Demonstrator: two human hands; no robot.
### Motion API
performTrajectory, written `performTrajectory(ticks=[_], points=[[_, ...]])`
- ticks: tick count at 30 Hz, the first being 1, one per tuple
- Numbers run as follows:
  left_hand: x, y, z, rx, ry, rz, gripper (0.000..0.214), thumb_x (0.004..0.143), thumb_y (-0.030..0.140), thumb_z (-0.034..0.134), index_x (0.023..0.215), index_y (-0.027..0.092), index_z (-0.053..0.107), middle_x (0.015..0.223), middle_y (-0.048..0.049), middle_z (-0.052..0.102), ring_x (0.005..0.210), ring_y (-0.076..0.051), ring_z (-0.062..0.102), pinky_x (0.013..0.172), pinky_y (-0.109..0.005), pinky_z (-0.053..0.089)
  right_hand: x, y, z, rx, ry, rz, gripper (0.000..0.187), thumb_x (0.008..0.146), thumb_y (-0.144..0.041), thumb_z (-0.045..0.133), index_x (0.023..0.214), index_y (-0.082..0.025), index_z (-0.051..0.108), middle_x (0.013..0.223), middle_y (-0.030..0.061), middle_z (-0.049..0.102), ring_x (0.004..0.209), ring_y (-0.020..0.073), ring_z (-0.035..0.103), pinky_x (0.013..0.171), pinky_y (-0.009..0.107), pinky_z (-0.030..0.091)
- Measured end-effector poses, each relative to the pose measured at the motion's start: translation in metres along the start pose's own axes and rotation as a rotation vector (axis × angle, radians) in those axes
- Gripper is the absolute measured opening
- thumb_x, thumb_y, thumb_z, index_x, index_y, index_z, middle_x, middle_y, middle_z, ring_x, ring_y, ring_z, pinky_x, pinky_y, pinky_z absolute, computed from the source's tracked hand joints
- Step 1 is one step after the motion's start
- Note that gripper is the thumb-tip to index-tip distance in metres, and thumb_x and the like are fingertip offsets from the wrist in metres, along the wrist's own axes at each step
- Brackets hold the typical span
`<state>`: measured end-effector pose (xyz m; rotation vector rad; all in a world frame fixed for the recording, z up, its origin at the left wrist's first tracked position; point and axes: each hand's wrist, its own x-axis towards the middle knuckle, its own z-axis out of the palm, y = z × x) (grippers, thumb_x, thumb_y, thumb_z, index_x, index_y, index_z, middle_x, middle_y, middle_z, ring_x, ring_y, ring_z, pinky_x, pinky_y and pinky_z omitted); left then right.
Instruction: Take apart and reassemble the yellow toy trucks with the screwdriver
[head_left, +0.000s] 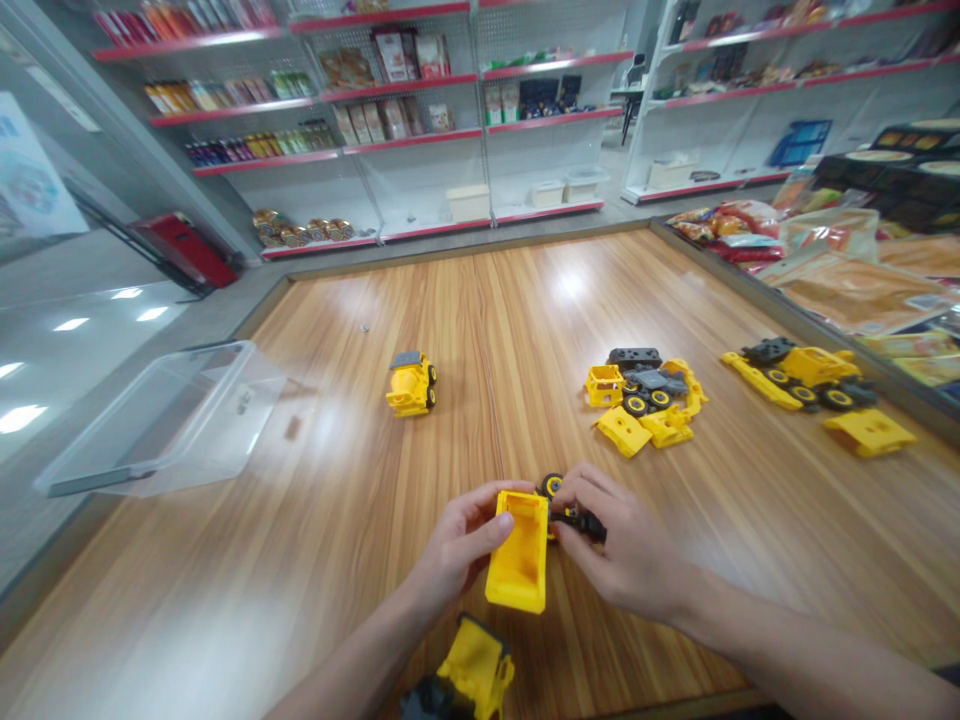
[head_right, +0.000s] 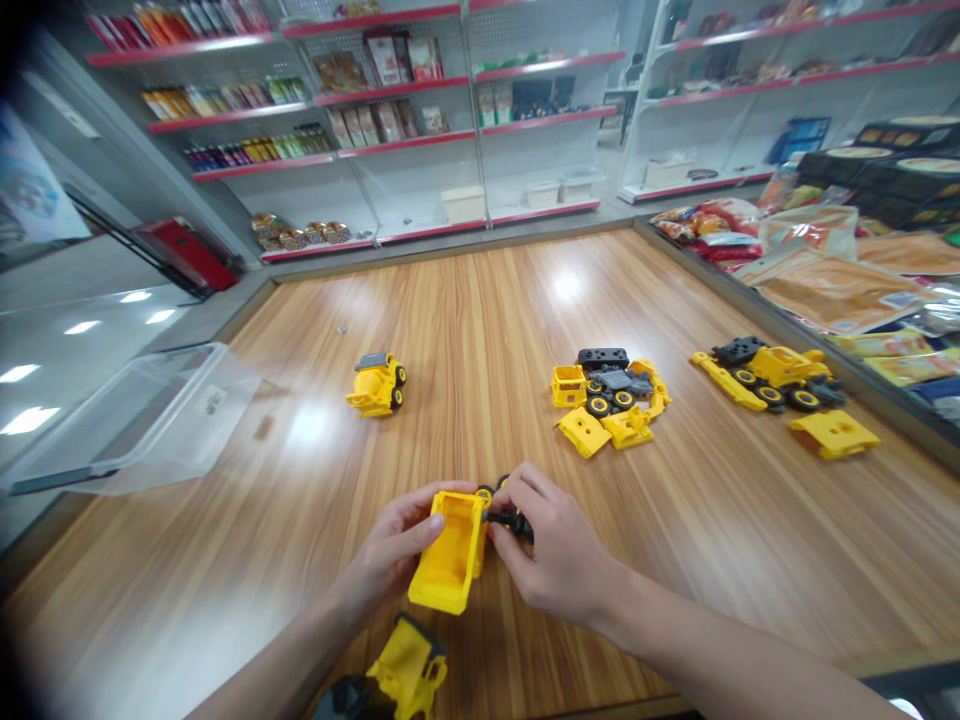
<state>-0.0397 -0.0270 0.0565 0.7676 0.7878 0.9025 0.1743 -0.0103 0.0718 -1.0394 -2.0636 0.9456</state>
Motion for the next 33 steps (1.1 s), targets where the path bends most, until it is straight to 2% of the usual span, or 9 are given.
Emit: performTrajectory(ticks=[5,10,15,19,21,23,26,28,33], points=[[-0.001,0.000,0.001,-0.006,0.005,-0.005,0.036,0.084,0.030,0.069,0.118,0.019,0.066,0.111,-0.0116,0.070,0.093,-0.023,0.067,0.080,-0.031,0.050,0.001,0.002,0.002,0.016,0.003,-0.036,0.019,0.088,-0.012,0.056,0.104,-0.019,0.061,0.091,0.0056,0.057,0.085,0.0190,0.057,0.073,0.032,0.047],[0.000,0.003,0.004,-0.012,0.012,0.001,0.040,0.083,0.032,0.069,0.120,0.019,0.065,0.110,-0.0124,0.070,0.092,-0.024,0.069,0.083,-0.034,0.051,0.000,0.011,0.007,0.000,0.078,-0.095,0.016,0.093,-0.018,0.055,0.104,-0.020,0.067,0.085,0.0048,0.061,0.078,0.0173,0.059,0.069,0.030,0.048],[0.001,0.001,0.000,0.020,0.070,0.042,0.038,0.085,0.033,0.067,0.119,0.018,0.065,0.112,-0.0130,0.070,0.093,-0.024,0.068,0.080,-0.033,0.051,0.000,0.011,0.006,-0.028,0.158,-0.072,0.013,0.091,-0.019,0.059,0.099,-0.020,0.070,0.083,0.0048,0.064,0.076,0.0175,0.061,0.068,0.030,0.049],[0.003,-0.004,-0.003,0.090,0.127,0.111,0.038,0.085,0.030,0.068,0.121,0.020,0.063,0.116,-0.0100,0.068,0.106,-0.024,0.064,0.092,-0.034,0.048,-0.001,0.008,0.003,-0.004,0.223,-0.117,0.013,0.090,-0.018,0.063,0.100,-0.020,0.070,0.084,0.0052,0.065,0.075,0.0168,0.062,0.067,0.029,0.050],[0.003,-0.004,-0.001,0.125,0.136,0.134,0.039,0.084,0.027,0.070,0.122,0.020,0.062,0.117,-0.0095,0.067,0.109,-0.024,0.062,0.096,-0.035,0.046,-0.002,0.008,0.004,0.001,0.197,-0.176,0.015,0.090,-0.018,0.063,0.103,-0.020,0.070,0.083,0.0051,0.064,0.073,0.0163,0.062,0.065,0.028,0.050],[0.002,-0.003,0.003,0.158,0.112,0.141,0.043,0.082,0.025,0.072,0.124,0.020,0.061,0.121,-0.0102,0.066,0.111,-0.025,0.061,0.097,-0.036,0.046,-0.003,0.008,0.006,-0.013,0.140,-0.201,0.019,0.091,-0.019,0.061,0.108,-0.021,0.069,0.084,0.0054,0.064,0.074,0.0164,0.061,0.065,0.028,0.051],[-0.002,0.001,0.007,0.195,0.021,0.165,0.049,0.082,0.026,0.072,0.129,0.021,0.058,0.130,-0.0120,0.061,0.118,-0.028,0.057,0.101,-0.039,0.045,-0.002,0.010,0.008,-0.042,0.081,-0.163,0.025,0.093,-0.022,0.059,0.117,-0.023,0.066,0.092,0.0064,0.064,0.081,0.0176,0.062,0.070,0.030,0.053],[-0.003,0.001,0.007,0.191,-0.026,0.183,0.052,0.083,0.027,0.070,0.133,0.022,0.056,0.135,-0.0127,0.057,0.124,-0.030,0.053,0.105,-0.042,0.041,0.000,0.011,0.008,-0.034,0.078,-0.136,0.028,0.092,-0.023,0.059,0.119,-0.024,0.064,0.095,0.0065,0.064,0.083,0.0180,0.063,0.073,0.031,0.053],[-0.003,-0.003,0.003,0.143,-0.046,0.176,0.054,0.085,0.028,0.068,0.136,0.022,0.053,0.137,-0.0133,0.055,0.126,-0.031,0.051,0.106,-0.044,0.039,0.000,0.009,0.005,-0.011,0.100,-0.080,0.032,0.090,-0.020,0.060,0.122,-0.024,0.060,0.100,0.0067,0.068,0.088,0.0194,0.065,0.079,0.032,0.054]])
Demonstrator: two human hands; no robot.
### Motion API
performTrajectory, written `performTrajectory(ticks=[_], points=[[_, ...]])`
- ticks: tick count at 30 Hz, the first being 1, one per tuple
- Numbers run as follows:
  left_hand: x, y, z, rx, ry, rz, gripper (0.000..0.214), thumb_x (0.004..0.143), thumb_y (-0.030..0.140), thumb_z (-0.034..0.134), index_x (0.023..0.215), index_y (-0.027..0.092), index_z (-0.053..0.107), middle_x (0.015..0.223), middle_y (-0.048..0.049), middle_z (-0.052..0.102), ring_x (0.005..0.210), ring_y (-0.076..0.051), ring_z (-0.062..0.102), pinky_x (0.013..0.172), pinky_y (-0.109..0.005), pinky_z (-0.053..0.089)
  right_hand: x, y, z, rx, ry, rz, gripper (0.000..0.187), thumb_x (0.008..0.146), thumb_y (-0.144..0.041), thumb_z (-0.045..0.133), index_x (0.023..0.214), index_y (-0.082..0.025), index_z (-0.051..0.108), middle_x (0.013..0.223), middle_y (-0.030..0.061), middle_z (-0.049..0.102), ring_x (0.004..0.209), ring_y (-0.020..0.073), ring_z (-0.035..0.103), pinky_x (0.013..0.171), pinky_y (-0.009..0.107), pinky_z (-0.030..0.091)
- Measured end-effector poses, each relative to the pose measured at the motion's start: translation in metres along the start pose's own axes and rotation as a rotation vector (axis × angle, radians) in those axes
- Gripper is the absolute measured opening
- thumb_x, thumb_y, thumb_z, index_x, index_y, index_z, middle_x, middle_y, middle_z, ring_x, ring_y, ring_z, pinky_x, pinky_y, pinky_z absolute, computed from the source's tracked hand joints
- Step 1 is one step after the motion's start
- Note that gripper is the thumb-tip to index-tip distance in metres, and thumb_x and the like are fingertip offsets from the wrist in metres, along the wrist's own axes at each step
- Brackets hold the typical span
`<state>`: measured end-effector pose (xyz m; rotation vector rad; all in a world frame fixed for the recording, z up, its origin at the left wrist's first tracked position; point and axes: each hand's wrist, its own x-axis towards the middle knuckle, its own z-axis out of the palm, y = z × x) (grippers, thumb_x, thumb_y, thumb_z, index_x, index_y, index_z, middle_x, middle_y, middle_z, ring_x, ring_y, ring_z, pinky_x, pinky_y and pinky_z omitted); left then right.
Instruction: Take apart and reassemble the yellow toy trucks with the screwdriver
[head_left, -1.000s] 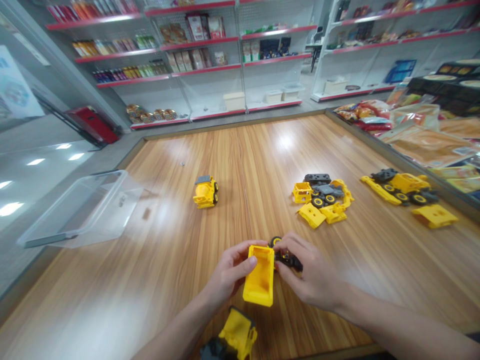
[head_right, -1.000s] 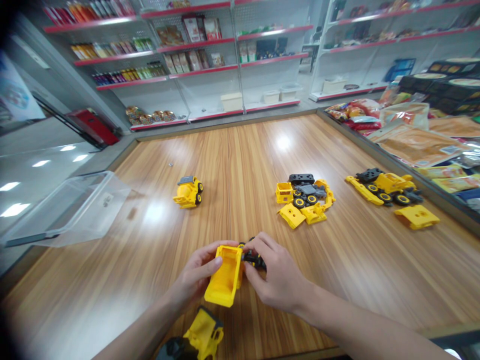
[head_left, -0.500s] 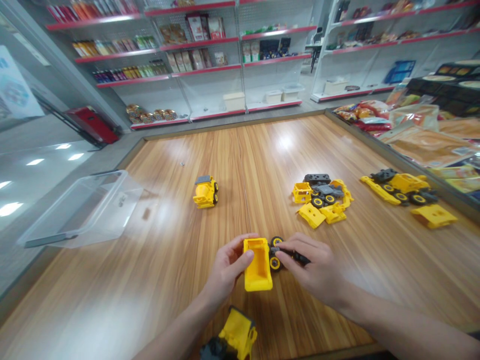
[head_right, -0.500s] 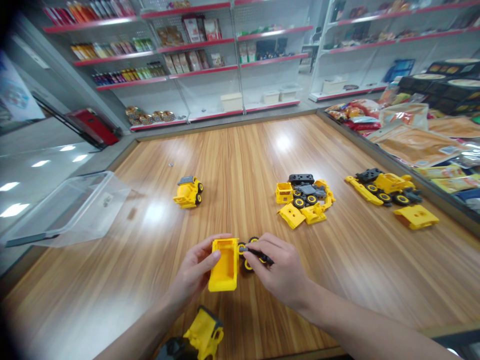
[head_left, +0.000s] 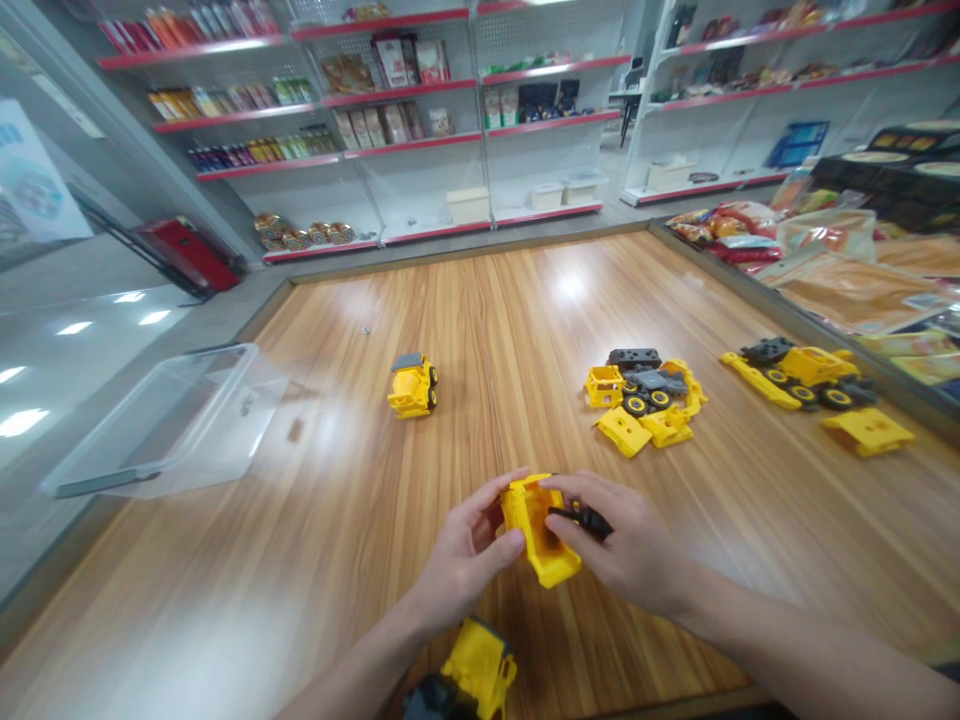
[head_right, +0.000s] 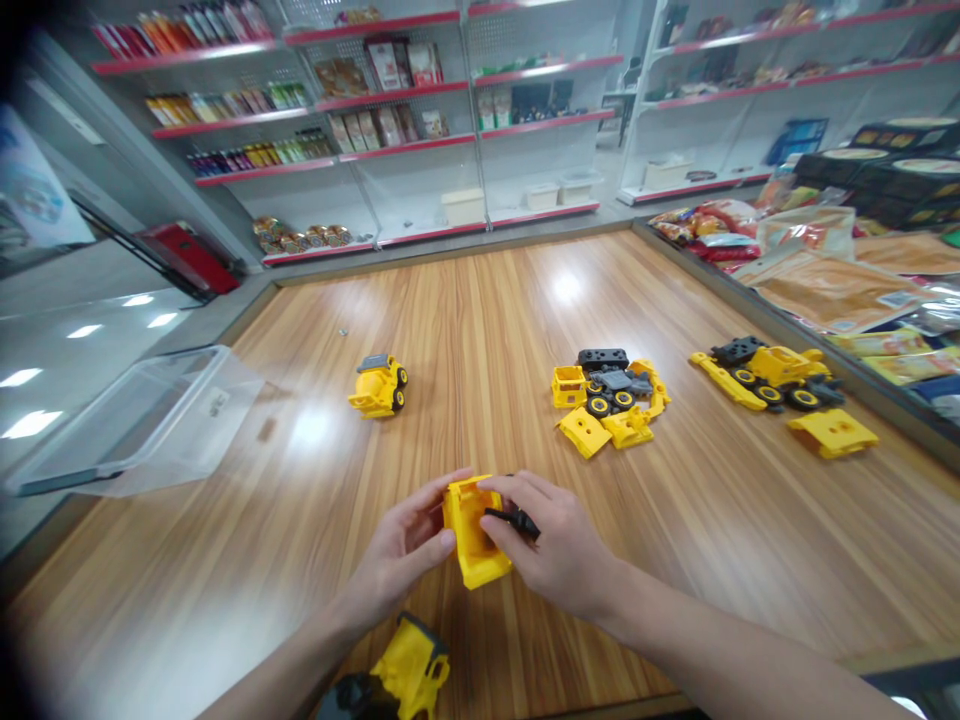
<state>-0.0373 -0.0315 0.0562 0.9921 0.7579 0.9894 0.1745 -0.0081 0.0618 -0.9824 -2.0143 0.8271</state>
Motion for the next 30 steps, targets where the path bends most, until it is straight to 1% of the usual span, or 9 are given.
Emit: performTrajectory(ticks=[2,4,9,12,16,19,22,25,30], points=[[0.001,-0.002,0.000,-0.004,-0.011,-0.004,0.053,0.085,0.027,0.069,0.135,0.022,0.053,0.136,-0.0135,0.056,0.124,-0.030,0.052,0.105,-0.043,0.041,-0.002,0.000,0.000,0.001,-0.031,0.008,0.033,0.090,-0.019,0.060,0.123,-0.025,0.058,0.106,0.0062,0.070,0.091,0.0190,0.067,0.083,0.032,0.053],[0.002,-0.003,0.000,-0.007,-0.018,-0.003,0.052,0.084,0.026,0.069,0.134,0.021,0.054,0.135,-0.0137,0.057,0.123,-0.030,0.053,0.104,-0.042,0.042,-0.003,0.001,0.002,0.009,-0.042,0.005,0.034,0.090,-0.018,0.059,0.123,-0.024,0.058,0.105,0.0052,0.071,0.090,0.0175,0.069,0.082,0.030,0.054],[0.002,-0.003,0.001,-0.034,-0.026,-0.004,0.048,0.085,0.023,0.069,0.131,0.022,0.057,0.133,-0.0125,0.058,0.122,-0.027,0.054,0.104,-0.040,0.041,-0.003,0.001,0.005,0.009,0.007,0.002,0.031,0.088,-0.013,0.055,0.118,-0.021,0.060,0.102,0.0053,0.073,0.087,0.0169,0.070,0.079,0.028,0.055],[0.002,-0.004,0.002,-0.126,-0.006,-0.033,0.047,0.081,0.019,0.072,0.127,0.019,0.061,0.131,-0.0127,0.060,0.120,-0.027,0.055,0.103,-0.037,0.042,-0.002,-0.002,0.005,0.024,0.021,0.018,0.028,0.088,-0.013,0.054,0.115,-0.020,0.062,0.097,0.0047,0.073,0.081,0.0156,0.070,0.075,0.026,0.055],[0.003,-0.003,0.001,-0.275,0.040,-0.109,0.048,0.076,0.012,0.073,0.123,0.017,0.063,0.124,-0.0127,0.065,0.110,-0.026,0.061,0.092,-0.032,0.049,-0.002,-0.004,0.001,0.091,-0.011,0.049,0.029,0.091,-0.016,0.052,0.119,-0.020,0.060,0.093,0.0035,0.071,0.077,0.0140,0.068,0.069,0.024,0.054],[0.005,0.001,-0.002,-0.375,0.078,-0.180,0.045,0.076,0.006,0.065,0.120,0.015,0.064,0.115,-0.0130,0.069,0.097,-0.025,0.067,0.081,-0.031,0.054,-0.004,-0.002,-0.002,0.108,0.020,0.024,0.030,0.093,-0.018,0.051,0.122,-0.020,0.058,0.090,0.0030,0.070,0.072,0.0133,0.066,0.066,0.023,0.053],[0.006,0.006,-0.010,-0.504,0.130,-0.232,0.038,0.079,0.012,0.056,0.115,0.010,0.066,0.105,-0.0152,0.071,0.088,-0.025,0.069,0.071,-0.032,0.056,-0.004,0.001,-0.003,0.098,0.060,-0.007,0.029,0.093,-0.017,0.053,0.121,-0.021,0.058,0.098,0.0039,0.071,0.080,0.0139,0.068,0.071,0.022,0.054],[0.007,0.012,-0.015,-0.631,0.158,-0.249,0.039,0.083,0.022,0.049,0.115,0.007,0.065,0.099,-0.0156,0.069,0.083,-0.022,0.067,0.069,-0.031,0.055,-0.005,0.002,-0.002,0.079,0.064,-0.032,0.029,0.092,-0.015,0.055,0.120,-0.022,0.059,0.103,0.0035,0.071,0.087,0.0146,0.069,0.077,0.023,0.055],[0.006,0.020,-0.013,-0.764,0.144,-0.233,0.047,0.083,0.027,0.047,0.124,0.008,0.061,0.085,-0.0099,0.062,0.068,-0.016,0.057,0.058,-0.025,0.047,-0.004,-0.002,-0.003,0.057,0.036,-0.088,0.029,0.091,-0.013,0.055,0.117,-0.022,0.060,0.101,0.0033,0.072,0.089,0.0151,0.070,0.079,0.024,0.055]])
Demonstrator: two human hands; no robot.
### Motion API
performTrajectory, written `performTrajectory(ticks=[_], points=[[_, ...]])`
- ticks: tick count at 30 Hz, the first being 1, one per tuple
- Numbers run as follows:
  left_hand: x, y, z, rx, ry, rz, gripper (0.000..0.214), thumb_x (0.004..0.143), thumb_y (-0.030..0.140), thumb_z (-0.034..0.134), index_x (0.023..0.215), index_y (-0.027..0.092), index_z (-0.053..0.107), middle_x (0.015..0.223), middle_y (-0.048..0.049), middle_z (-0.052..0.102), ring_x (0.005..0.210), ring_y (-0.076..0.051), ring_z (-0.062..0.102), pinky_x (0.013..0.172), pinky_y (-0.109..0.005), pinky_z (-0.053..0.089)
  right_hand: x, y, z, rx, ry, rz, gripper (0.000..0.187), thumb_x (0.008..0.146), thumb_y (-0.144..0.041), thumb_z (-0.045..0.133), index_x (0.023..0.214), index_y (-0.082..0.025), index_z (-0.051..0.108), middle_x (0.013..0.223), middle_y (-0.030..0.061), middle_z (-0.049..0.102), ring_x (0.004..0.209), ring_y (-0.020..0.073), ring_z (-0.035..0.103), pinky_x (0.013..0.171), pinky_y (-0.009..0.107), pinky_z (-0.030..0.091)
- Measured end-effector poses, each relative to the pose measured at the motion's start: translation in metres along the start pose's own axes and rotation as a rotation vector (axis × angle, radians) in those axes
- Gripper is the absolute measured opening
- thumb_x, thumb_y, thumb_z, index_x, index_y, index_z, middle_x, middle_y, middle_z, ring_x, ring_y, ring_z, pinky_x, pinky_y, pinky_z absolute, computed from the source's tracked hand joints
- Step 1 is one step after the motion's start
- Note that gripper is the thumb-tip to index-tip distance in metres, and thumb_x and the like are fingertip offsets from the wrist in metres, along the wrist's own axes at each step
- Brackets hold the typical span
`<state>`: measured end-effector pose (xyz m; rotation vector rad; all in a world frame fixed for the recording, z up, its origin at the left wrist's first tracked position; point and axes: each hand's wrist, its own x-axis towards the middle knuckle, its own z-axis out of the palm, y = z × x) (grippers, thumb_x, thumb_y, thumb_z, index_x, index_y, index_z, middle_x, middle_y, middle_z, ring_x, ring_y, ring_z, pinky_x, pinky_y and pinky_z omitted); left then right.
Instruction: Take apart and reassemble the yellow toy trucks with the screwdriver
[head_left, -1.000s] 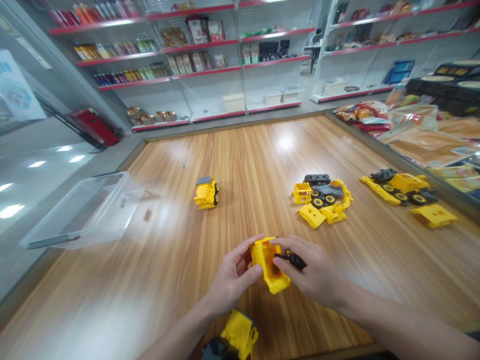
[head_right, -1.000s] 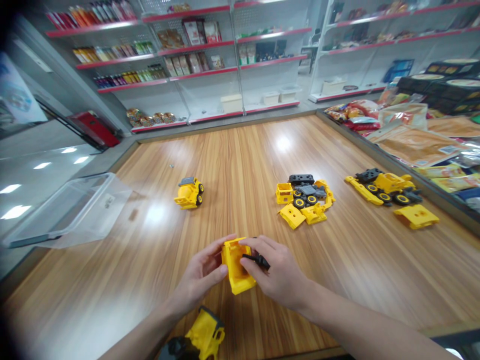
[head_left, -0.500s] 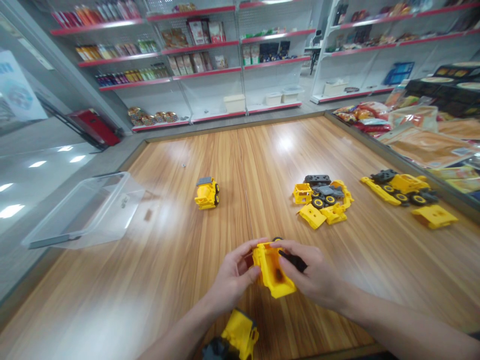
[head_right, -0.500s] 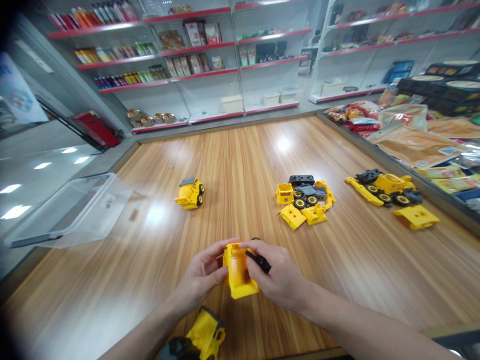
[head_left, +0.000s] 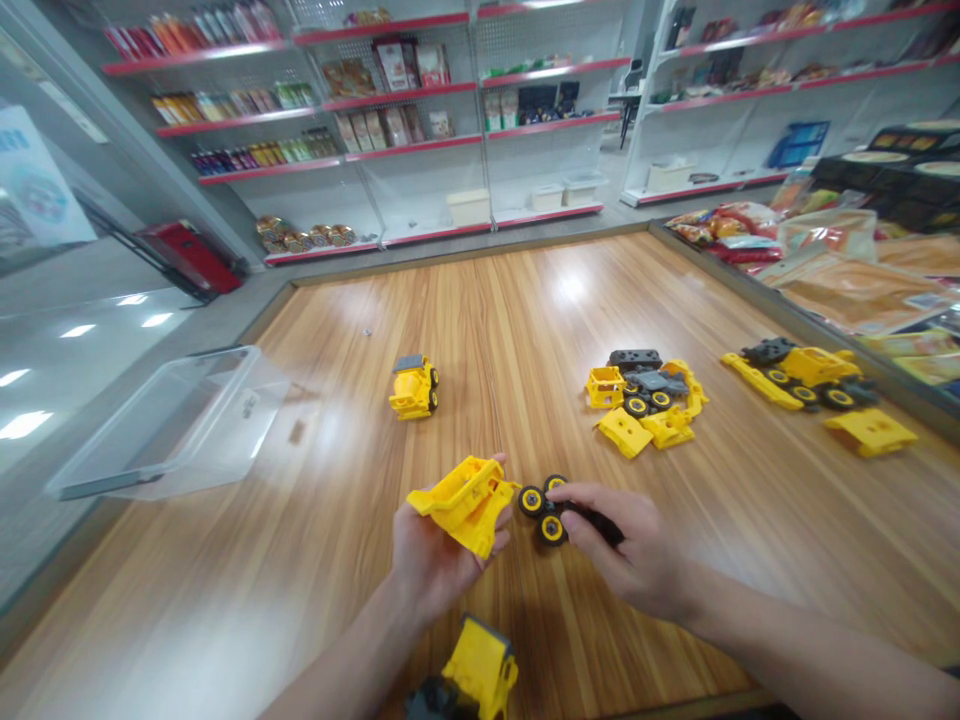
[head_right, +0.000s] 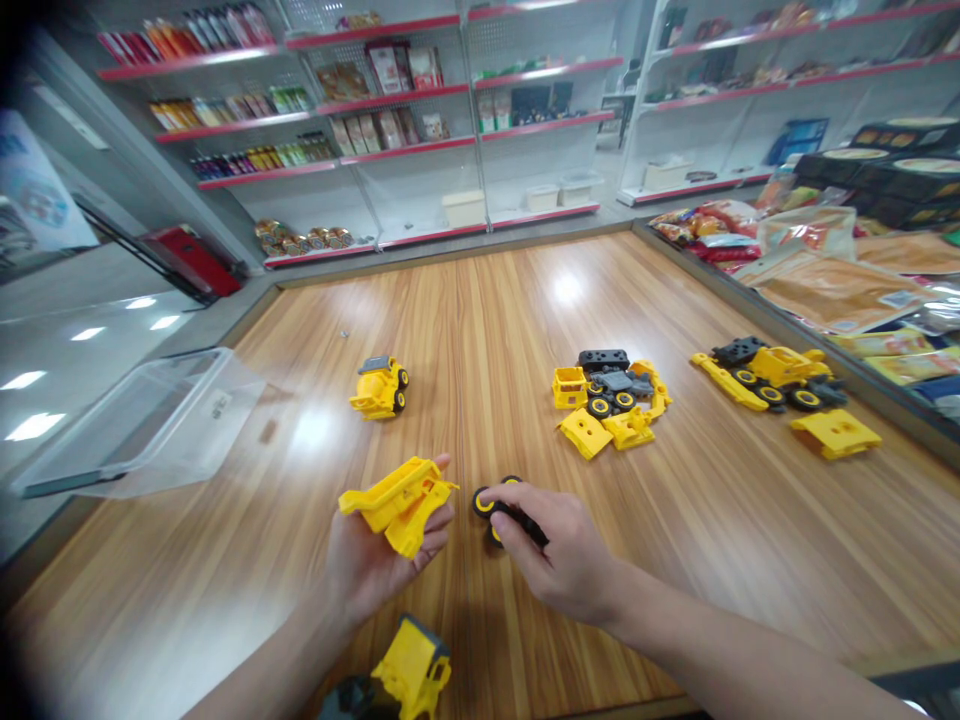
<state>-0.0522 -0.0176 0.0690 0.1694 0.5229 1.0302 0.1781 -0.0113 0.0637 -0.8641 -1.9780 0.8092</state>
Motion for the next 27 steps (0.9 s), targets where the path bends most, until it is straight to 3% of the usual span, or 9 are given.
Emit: performTrajectory(ticks=[7,11,18,22,27], points=[[-0.003,-0.001,0.003,0.053,0.026,0.015,0.050,0.083,0.033,0.051,0.126,0.010,0.061,0.084,-0.0099,0.064,0.069,-0.018,0.058,0.060,-0.027,0.046,0.001,-0.001,0.000,-0.011,-0.007,-0.010,0.028,0.090,-0.012,0.056,0.117,-0.021,0.059,0.098,0.0035,0.072,0.085,0.0149,0.070,0.076,0.023,0.054],[-0.003,-0.004,0.005,0.214,0.102,-0.011,0.041,0.090,0.029,0.049,0.121,0.006,0.065,0.097,-0.0143,0.071,0.085,-0.023,0.066,0.073,-0.030,0.051,0.000,0.001,0.000,-0.005,0.009,0.000,0.030,0.089,-0.014,0.061,0.118,-0.022,0.058,0.095,0.0026,0.069,0.081,0.0140,0.067,0.074,0.024,0.053],[-0.001,-0.017,0.006,0.301,0.068,-0.134,0.037,0.087,0.017,0.057,0.121,0.005,0.065,0.119,-0.0161,0.068,0.103,-0.024,0.065,0.090,-0.031,0.049,0.004,0.003,0.001,0.085,-0.104,-0.119,0.039,0.084,-0.031,0.073,0.120,-0.021,0.060,0.117,0.0118,0.054,0.110,0.0231,0.058,0.092,0.034,0.051],[0.000,-0.014,0.008,0.268,0.049,-0.192,0.041,0.093,0.032,0.050,0.123,0.009,0.063,0.112,-0.0154,0.071,0.093,-0.023,0.069,0.086,-0.034,0.052,0.006,-0.002,0.000,0.096,-0.191,-0.115,0.027,0.087,-0.022,0.069,0.112,-0.021,0.059,0.127,0.0121,0.054,0.118,0.0218,0.055,0.098,0.034,0.048],[0.000,-0.009,0.009,0.229,0.017,-0.209,0.050,0.095,0.048,0.040,0.122,0.012,0.062,0.116,-0.0153,0.068,0.099,-0.025,0.067,0.090,-0.037,0.050,0.005,-0.001,-0.001,0.063,-0.129,-0.082,0.022,0.084,-0.019,0.070,0.102,-0.021,0.058,0.119,0.0101,0.056,0.110,0.0206,0.058,0.093,0.032,0.049]])
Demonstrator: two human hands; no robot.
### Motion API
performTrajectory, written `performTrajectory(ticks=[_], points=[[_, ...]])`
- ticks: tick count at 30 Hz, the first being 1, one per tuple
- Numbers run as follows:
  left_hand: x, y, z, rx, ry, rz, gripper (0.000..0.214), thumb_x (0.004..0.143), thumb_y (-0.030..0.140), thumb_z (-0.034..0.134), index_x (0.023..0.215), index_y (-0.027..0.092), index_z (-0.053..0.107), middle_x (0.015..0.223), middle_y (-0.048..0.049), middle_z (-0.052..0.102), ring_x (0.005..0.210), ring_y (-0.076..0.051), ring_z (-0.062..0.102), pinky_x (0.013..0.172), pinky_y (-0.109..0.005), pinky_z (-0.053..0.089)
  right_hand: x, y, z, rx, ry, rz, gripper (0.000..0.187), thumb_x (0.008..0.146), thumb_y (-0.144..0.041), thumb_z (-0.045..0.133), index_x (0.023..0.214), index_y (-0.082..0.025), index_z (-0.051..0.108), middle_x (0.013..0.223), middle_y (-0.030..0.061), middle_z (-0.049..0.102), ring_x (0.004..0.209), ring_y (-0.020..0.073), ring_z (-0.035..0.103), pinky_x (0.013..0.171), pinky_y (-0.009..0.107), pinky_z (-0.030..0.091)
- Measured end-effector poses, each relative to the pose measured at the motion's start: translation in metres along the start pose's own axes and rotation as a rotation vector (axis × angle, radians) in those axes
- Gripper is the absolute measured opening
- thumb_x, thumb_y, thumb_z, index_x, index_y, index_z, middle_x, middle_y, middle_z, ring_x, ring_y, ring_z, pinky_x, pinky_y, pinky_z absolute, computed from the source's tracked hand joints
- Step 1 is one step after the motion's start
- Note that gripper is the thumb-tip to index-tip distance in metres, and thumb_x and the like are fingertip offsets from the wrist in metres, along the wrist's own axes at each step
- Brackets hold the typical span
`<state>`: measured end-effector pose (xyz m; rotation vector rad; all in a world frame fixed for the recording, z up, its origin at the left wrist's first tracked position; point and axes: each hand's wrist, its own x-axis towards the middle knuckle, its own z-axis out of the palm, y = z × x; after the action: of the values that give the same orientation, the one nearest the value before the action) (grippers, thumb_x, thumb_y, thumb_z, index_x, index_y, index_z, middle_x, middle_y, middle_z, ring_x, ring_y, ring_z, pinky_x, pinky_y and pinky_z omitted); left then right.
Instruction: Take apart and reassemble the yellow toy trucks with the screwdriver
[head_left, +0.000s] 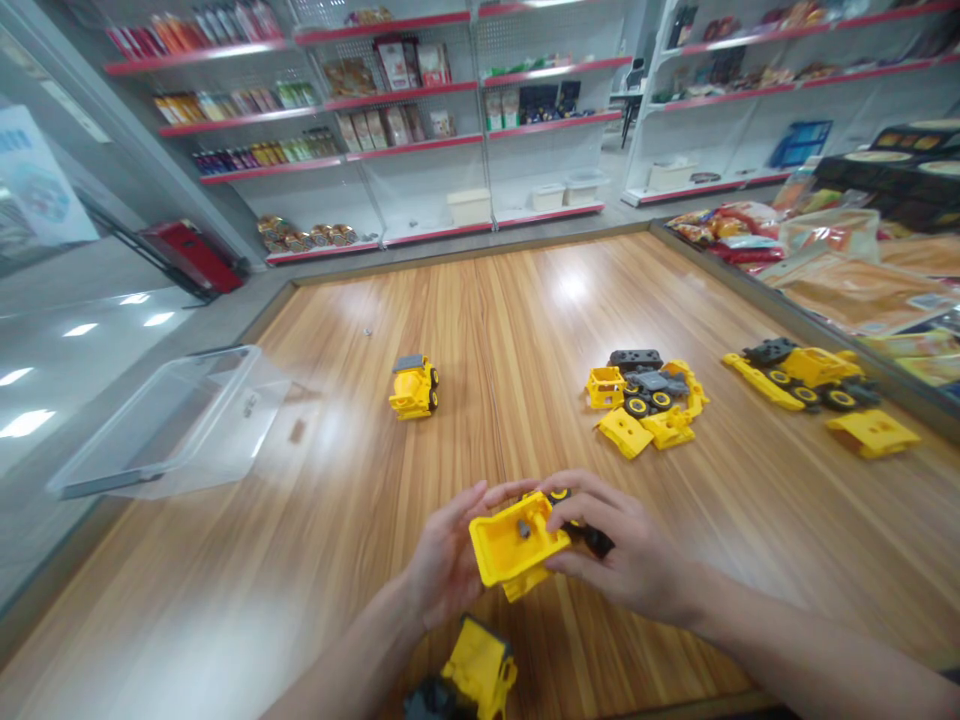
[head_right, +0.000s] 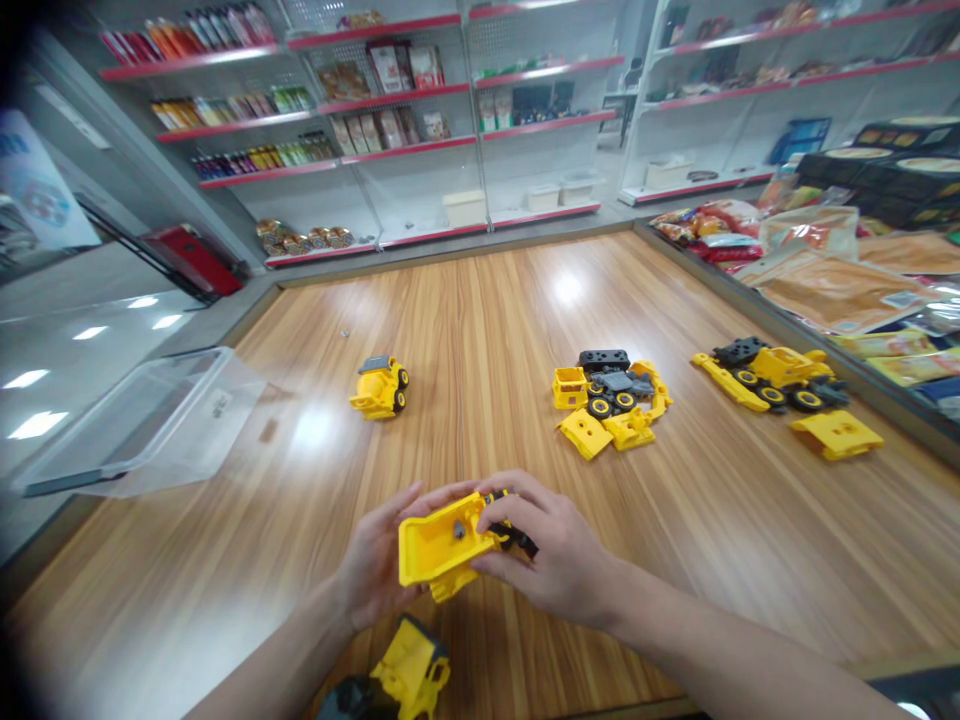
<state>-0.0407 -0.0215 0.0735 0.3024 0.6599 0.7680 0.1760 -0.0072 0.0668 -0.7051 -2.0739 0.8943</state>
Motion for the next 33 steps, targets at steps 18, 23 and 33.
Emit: performTrajectory(ticks=[18,23,33], points=[[0.000,-0.011,0.002,0.582,0.007,0.282,0.033,0.074,0.016,0.079,0.104,0.016,0.066,0.094,-0.0032,0.067,0.081,-0.013,0.059,0.075,-0.023,0.046,0.003,0.001,0.000,-0.032,0.075,0.031,0.019,0.082,-0.023,0.073,0.100,-0.021,0.070,0.110,0.0085,0.066,0.096,0.0192,0.067,0.085,0.029,0.054],[-0.001,-0.010,-0.002,0.610,-0.009,0.247,0.033,0.074,0.019,0.078,0.104,0.017,0.063,0.085,-0.0016,0.065,0.068,-0.011,0.058,0.065,-0.023,0.048,0.003,0.001,-0.001,0.012,0.077,0.058,0.018,0.081,-0.023,0.074,0.099,-0.021,0.074,0.108,0.0080,0.067,0.093,0.0184,0.067,0.083,0.028,0.055],[0.009,-0.011,-0.012,0.591,0.084,0.313,0.042,0.070,0.020,0.082,0.107,0.017,0.062,0.097,-0.0063,0.070,0.084,-0.018,0.066,0.076,-0.029,0.052,0.006,0.007,-0.008,-0.090,0.168,0.057,0.020,0.082,-0.024,0.072,0.102,-0.021,0.071,0.109,0.0089,0.065,0.099,0.0214,0.065,0.086,0.033,0.055]])
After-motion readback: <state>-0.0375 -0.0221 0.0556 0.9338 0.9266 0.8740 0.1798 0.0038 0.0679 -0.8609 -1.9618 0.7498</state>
